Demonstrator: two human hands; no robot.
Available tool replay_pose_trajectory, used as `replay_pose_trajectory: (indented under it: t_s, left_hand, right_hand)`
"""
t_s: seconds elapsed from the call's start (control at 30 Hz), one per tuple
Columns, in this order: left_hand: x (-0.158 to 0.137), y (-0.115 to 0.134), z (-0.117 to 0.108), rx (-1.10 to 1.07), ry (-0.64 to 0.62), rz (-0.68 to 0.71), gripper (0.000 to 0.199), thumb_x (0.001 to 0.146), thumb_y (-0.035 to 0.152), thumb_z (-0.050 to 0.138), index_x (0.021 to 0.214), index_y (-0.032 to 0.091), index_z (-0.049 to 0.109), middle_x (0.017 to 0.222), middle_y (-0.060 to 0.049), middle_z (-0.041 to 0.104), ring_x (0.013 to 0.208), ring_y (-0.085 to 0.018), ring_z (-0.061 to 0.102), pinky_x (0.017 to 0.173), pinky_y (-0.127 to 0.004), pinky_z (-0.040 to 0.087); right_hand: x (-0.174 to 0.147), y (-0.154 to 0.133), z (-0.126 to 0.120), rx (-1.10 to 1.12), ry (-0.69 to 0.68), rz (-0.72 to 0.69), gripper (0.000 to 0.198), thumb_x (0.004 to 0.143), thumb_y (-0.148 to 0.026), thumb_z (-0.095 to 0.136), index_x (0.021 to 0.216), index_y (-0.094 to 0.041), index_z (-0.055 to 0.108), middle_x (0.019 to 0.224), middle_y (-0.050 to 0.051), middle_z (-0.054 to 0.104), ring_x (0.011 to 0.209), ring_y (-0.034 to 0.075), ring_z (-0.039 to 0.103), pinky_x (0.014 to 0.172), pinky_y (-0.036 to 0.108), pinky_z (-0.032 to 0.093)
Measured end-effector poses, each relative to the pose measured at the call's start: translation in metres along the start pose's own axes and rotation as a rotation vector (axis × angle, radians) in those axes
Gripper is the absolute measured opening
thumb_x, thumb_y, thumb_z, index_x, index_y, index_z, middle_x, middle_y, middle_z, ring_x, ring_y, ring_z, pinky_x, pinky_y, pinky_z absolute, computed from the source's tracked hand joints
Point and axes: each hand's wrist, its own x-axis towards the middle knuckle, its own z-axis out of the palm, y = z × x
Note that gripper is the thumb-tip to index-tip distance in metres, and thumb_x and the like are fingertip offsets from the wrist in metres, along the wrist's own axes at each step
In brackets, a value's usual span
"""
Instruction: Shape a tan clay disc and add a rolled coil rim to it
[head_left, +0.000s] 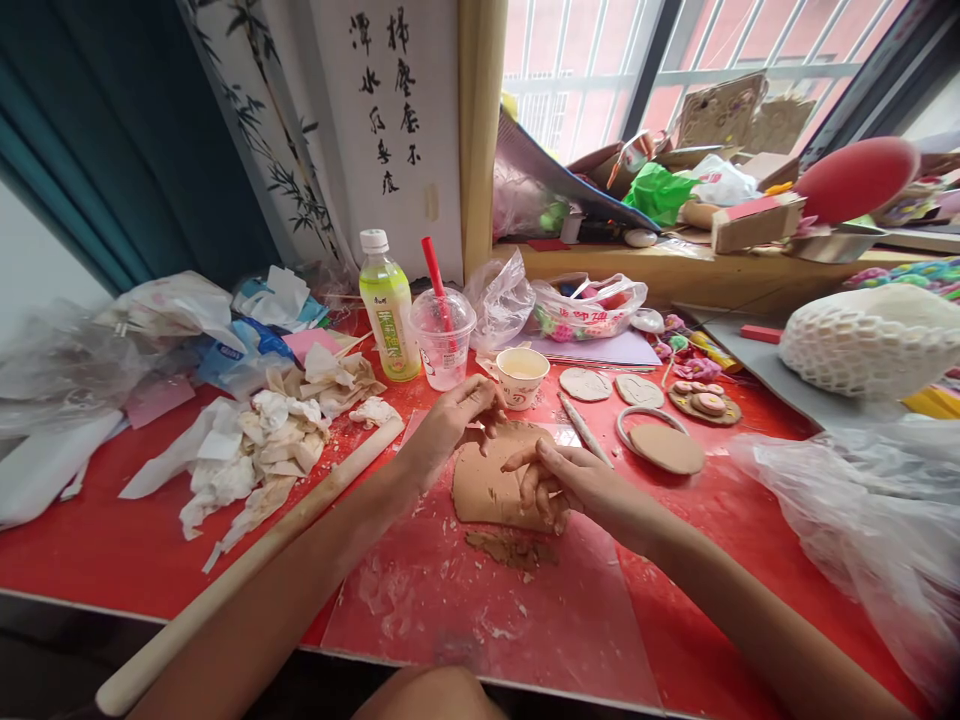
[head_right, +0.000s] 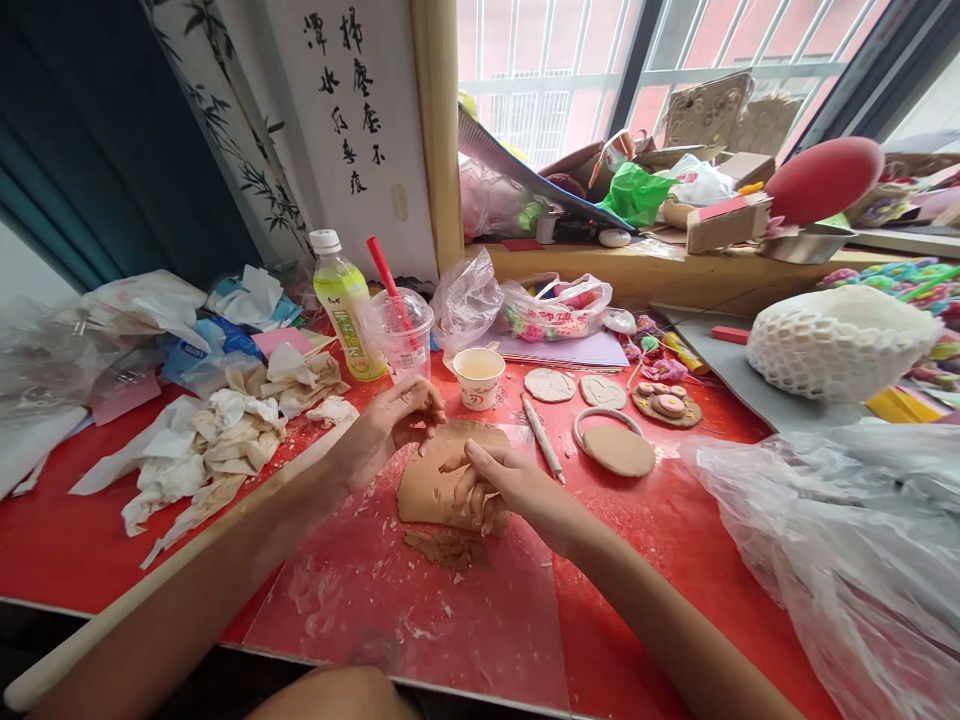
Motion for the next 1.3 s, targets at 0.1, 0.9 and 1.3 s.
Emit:
replay_pose_trajectory:
  t_s: [0.1, 0.9, 1.3]
  left_hand:
    - [0.0, -0.001, -0.001, 0.013, 0.001, 0.02, 0.017, 0.083, 0.031, 0.048, 0.081, 0.015, 0.054, 0.075, 0.0, 0.05, 0.059, -0.006, 0.047, 0.053, -0.018, 0.04]
    - [-0.009, -0.009, 0.011, 0.695, -0.162, 0.105, 0.026, 0.091, 0.034, 0.037, 0.102, 0.018, 0.053, 0.085, -0.002, 0.063, 0.072, -0.012, 0.058, 0.066, -0.024, 0.043]
    - [-0.015, -0.023, 0.016, 0.951, -0.102, 0.272, 0.018, 0.086, 0.034, 0.047, 0.09, 0.019, 0.057, 0.074, -0.002, 0.061, 0.065, -0.013, 0.054, 0.06, -0.024, 0.037]
  right_hand:
    - [0.001, 0.0, -0.001, 0.008, 0.014, -0.006, 0.054, 0.076, -0.064, 0.053, 0.093, -0.014, 0.062, 0.061, 0.0, 0.06, 0.046, 0.006, 0.051, 0.041, 0.016, 0.042]
    - [0.001, -0.004, -0.003, -0.219, 0.185, -0.174, 0.042, 0.079, -0.053, 0.056, 0.101, -0.018, 0.065, 0.084, 0.004, 0.064, 0.068, 0.012, 0.059, 0.058, 0.024, 0.048]
    - [0.006, 0.006, 0.002, -0.208, 0.216, -0.106, 0.044, 0.078, -0.058, 0.054, 0.079, -0.015, 0.063, 0.06, 0.001, 0.061, 0.049, 0.01, 0.056, 0.049, 0.023, 0.046]
